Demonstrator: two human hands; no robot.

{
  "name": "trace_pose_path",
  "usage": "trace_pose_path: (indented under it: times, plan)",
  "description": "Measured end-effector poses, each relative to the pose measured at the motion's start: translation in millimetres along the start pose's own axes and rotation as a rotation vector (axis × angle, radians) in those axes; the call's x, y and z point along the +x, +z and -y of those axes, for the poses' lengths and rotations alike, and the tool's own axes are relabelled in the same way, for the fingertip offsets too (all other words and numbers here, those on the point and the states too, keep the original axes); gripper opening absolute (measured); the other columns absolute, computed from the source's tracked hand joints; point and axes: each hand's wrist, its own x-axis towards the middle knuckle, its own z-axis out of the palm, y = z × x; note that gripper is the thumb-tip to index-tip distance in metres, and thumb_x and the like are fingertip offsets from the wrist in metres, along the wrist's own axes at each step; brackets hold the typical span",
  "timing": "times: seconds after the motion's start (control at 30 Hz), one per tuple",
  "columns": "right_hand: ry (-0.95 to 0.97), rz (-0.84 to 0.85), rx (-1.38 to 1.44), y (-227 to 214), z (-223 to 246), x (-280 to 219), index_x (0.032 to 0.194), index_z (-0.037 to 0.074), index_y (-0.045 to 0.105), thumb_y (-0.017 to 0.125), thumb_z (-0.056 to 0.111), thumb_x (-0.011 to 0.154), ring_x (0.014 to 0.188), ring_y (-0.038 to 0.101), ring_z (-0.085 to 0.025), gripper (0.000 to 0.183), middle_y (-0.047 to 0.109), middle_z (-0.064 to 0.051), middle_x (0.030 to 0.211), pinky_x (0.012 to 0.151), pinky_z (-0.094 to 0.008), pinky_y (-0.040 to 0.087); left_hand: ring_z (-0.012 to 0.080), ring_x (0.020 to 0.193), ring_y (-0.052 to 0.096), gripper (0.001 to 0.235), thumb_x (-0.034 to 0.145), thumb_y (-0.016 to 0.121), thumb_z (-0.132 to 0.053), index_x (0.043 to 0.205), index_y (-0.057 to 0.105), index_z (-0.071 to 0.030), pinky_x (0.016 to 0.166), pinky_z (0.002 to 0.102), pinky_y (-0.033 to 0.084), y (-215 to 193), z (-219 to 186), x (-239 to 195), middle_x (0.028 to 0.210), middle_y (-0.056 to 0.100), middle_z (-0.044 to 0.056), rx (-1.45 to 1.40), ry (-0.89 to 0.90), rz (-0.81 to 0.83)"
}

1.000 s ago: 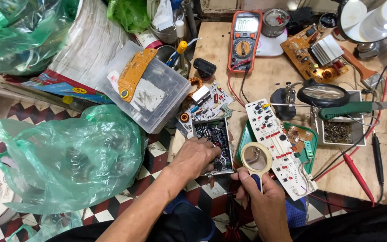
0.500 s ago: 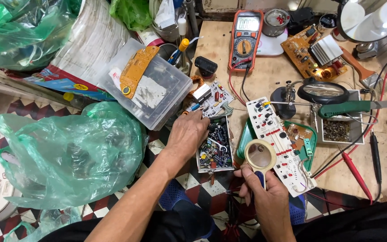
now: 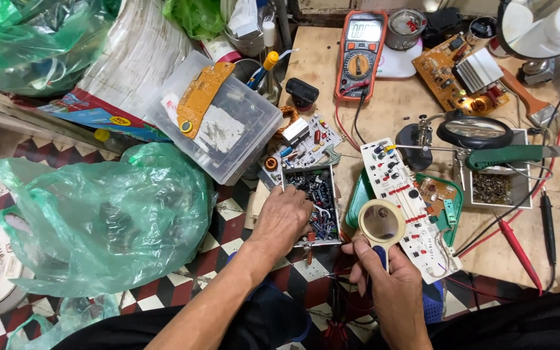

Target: The person sits at a cluttered workbench and repeatedly picks small electronic components from a metal tray, holding each up to a magnifying glass for close inspection. The person handles several components one at a time, examining them through the lens before placing them back into the tray.

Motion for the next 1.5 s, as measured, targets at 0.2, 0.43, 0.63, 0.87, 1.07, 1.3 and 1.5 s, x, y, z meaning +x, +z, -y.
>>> trace_pose_path:
  times: [0.2, 0.43, 0.63, 0.87, 1.07, 1.3, 1.5]
  plan:
    - [0.017, -0.018, 0.01, -1.8, 1.9, 0.1, 0.103, -0.01, 0.08, 0.069, 0.012, 0.111, 0.057, 0.049, -0.024, 0.026, 0.078, -0.024, 0.078, 0.056, -0.036, 0.041, 0.027, 0.1, 0.064, 0.028, 0.1, 0.085, -0.036, 0.109, 0.076, -0.011, 0.092, 0.046, 0.054, 8.1, 5.4, 8.8, 0.098, 0.073, 0.009, 0.013, -0.054, -0.007]
    - [0.011, -0.017, -0.008, -0.8, -0.4, -0.5, 0.1, -0.011, 0.078, 0.068, 0.01, 0.111, 0.058, 0.052, -0.025, 0.026, 0.079, -0.025, 0.078, 0.054, -0.037, 0.043, 0.0298, 0.088, 0.064, 0.045, 0.085, 0.071, 0.026, 0.114, 0.059, -0.006, 0.066, 0.042, 0.066, 8.1, 10.0, 13.9, 0.094, 0.066, 0.013, -0.201, -0.113, -0.099]
    - [0.045, -0.016, -0.011, 1.9, 6.5, -4.0, 0.107, -0.011, 0.081, 0.068, 0.012, 0.111, 0.061, 0.053, -0.025, 0.027, 0.078, -0.025, 0.079, 0.055, -0.037, 0.041, 0.0288, 0.089, 0.066, 0.046, 0.086, 0.072, 0.028, 0.111, 0.057, -0.007, 0.072, 0.042, 0.067, 5.3, 13.3, 11.1, 0.098, 0.067, 0.014, -0.187, -0.064, -0.119]
    - [-0.008, 0.011, -0.004, -2.4, -10.4, 2.1, 0.108, -0.008, 0.081, 0.068, 0.012, 0.11, 0.057, 0.052, -0.023, 0.024, 0.079, -0.024, 0.079, 0.051, -0.035, 0.041, 0.0538, 0.14, 0.062, 0.04, 0.087, 0.077, 0.016, 0.125, 0.076, 0.003, 0.11, 0.053, 0.061, -11.4, 18.7, 1.6, 0.154, 0.06, 0.038, -0.27, 0.021, 0.015]
    - [-0.05, 0.029, 0.029, -5.2, -15.3, 5.4, 0.108, -0.008, 0.081, 0.068, 0.012, 0.11, 0.056, 0.052, -0.022, 0.024, 0.077, -0.025, 0.076, 0.05, -0.034, 0.041, 0.0255, 0.099, 0.061, 0.006, 0.097, 0.081, -0.005, 0.1, 0.078, -0.01, 0.09, 0.044, 0.058, -11.6, 13.5, 6.6, 0.101, 0.069, 0.007, -0.078, 0.083, 0.124]
    - [-0.009, 0.014, 0.002, -3.6, -3.0, 0.3, 0.108, -0.009, 0.083, 0.068, 0.012, 0.11, 0.056, 0.051, -0.023, 0.026, 0.08, -0.023, 0.079, 0.053, -0.034, 0.042, 0.0275, 0.114, 0.062, 0.012, 0.093, 0.088, -0.018, 0.082, 0.085, -0.013, 0.104, 0.048, 0.054, 0.2, 1.3, 13.0, 0.11, 0.076, 0.006, -0.059, -0.02, 0.236]
    - [-0.019, 0.012, -0.023, -3.6, -4.4, 1.5, 0.105, -0.008, 0.083, 0.069, 0.014, 0.11, 0.055, 0.051, -0.022, 0.026, 0.076, -0.021, 0.073, 0.056, -0.034, 0.042, 0.0356, 0.141, 0.056, 0.009, 0.095, 0.081, -0.003, 0.086, 0.081, -0.007, 0.129, 0.055, 0.041, -8.4, -5.0, 10.5, 0.126, 0.072, 0.013, -0.179, -0.123, 0.278]
